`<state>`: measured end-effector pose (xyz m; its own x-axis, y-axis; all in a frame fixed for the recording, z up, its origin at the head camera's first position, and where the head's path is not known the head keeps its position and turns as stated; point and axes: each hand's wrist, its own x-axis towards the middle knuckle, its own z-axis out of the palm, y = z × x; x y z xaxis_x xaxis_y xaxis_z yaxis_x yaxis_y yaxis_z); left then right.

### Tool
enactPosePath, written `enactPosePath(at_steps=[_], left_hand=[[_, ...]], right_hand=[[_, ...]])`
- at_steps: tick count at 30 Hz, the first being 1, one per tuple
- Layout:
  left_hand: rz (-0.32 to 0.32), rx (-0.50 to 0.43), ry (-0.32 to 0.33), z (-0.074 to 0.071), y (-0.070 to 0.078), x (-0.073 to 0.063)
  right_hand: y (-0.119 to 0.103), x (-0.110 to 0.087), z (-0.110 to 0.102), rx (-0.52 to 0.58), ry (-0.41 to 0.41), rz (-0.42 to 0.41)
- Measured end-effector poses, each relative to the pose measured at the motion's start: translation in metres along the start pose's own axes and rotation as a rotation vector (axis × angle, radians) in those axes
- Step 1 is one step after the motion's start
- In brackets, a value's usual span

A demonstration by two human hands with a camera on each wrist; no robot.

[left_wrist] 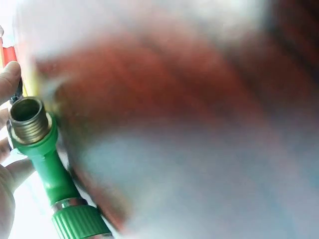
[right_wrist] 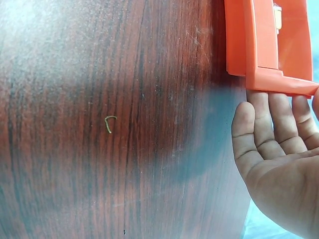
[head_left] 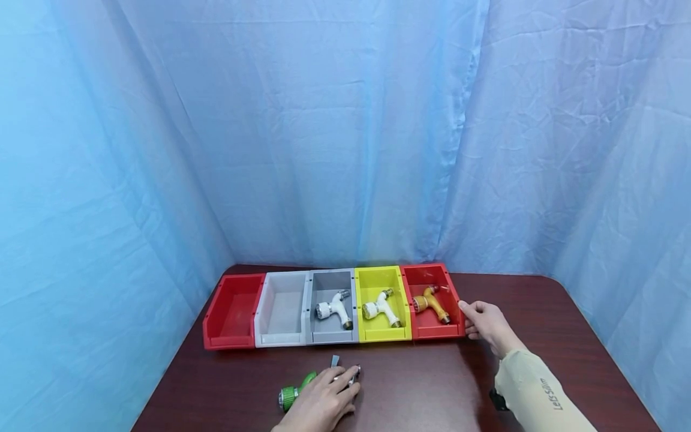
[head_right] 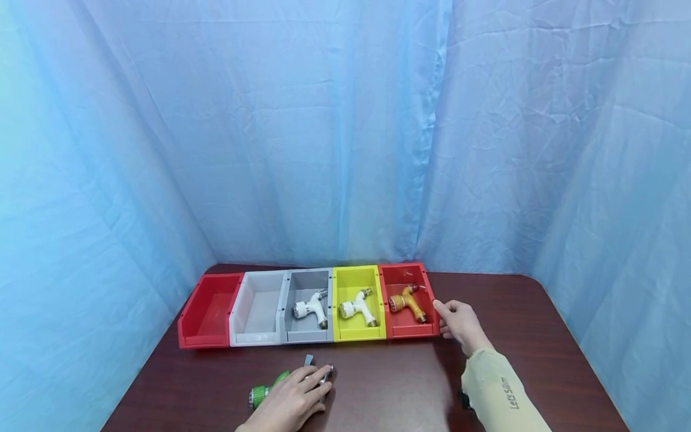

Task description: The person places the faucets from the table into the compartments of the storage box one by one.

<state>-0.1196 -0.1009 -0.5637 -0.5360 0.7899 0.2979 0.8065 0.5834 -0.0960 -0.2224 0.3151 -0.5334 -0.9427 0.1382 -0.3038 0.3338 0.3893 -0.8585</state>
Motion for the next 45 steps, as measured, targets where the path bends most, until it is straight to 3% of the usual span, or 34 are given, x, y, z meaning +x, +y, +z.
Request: enactPosePath(at_steps=[10,22,28,37,45], left_hand=[[0.016,0.046,0.111,-0.005,-0.005,0.005],[-0.007,0.006,0.21,-0.007,-0.013,0.008],[0.021,0.049,0.299,-0.009,-0.02,0.01],[-0.027,0.022,0.253,-0.016,-0.023,0.01],[-0.066,0.01,0.262,-0.019,-0.028,0.012]], right_hand=[[0.002,0.001,0.0,0.001,-0.006,0.004],[0.002,0.001,-0.001,0.0,-0.007,-0.003],[0.001,0.001,0.0,-0.003,-0.006,-0.006],[0.001,-0.002,0.0,-0.006,-0.007,-0.016],[0.0,-0.001,0.0,-0.008,-0.006,-0.015]])
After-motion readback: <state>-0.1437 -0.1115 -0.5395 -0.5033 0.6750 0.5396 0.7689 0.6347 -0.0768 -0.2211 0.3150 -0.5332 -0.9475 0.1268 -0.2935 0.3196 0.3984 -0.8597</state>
